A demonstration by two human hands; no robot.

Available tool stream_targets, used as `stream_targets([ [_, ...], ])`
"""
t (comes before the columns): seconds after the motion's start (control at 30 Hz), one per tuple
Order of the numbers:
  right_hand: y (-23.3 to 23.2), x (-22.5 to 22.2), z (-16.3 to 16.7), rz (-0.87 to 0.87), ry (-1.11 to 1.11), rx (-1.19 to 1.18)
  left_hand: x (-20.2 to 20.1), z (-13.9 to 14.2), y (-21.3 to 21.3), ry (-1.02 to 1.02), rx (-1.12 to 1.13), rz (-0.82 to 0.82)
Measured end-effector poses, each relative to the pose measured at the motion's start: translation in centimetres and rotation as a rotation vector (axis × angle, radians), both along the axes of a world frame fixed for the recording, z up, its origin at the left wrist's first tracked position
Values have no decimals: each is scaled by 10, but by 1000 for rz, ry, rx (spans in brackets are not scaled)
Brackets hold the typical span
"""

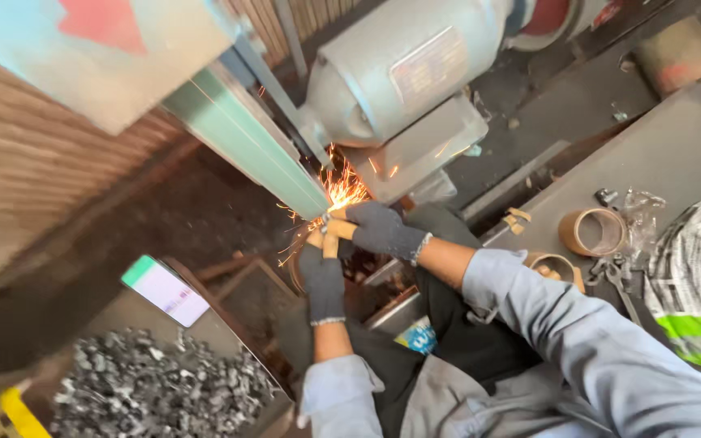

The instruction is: The person sits on the floor at a bench grinder and grinds small metal castings one at a time, holding each piece against the spinning abrasive belt with both hands until sparks fly, then places the finished piece into a growing pile on a tray beside them and picks up the next rough casting from a container.

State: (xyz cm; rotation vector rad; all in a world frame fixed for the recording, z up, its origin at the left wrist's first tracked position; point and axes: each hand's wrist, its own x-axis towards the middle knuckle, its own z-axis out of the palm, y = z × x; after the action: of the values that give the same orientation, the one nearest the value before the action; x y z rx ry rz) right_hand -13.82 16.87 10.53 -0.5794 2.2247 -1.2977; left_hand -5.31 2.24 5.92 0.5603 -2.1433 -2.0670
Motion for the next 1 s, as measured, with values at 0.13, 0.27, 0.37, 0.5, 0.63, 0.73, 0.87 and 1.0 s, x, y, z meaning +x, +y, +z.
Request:
stream_targets([
  [0.13, -8, 0, -28, -65, -64, 61, 8, -25, -1, -141, 38, 45],
  [0.27, -9, 11, -23, -125, 38, 299, 9, -26, 5, 84, 746, 212],
  [0.37, 1, 25, 13, -130, -62, -74, 17, 1, 16, 65, -144, 7],
  [0.5, 23, 41, 71, -106, 137, -322, 19, 46, 23, 397, -459, 84],
  [0.63, 33, 37, 77, 132, 114, -604, 25, 53, 26, 416, -436, 67],
  [0.73, 18, 30, 45, 34, 49, -255, 20, 30, 27, 290, -318, 63],
  [0.87, 4, 10, -3, -99, 90, 26, 2, -5, 21, 256, 81, 78],
  [1.0, 7, 0, -28, -142, 90, 178, -4, -20, 18, 0, -5, 55],
])
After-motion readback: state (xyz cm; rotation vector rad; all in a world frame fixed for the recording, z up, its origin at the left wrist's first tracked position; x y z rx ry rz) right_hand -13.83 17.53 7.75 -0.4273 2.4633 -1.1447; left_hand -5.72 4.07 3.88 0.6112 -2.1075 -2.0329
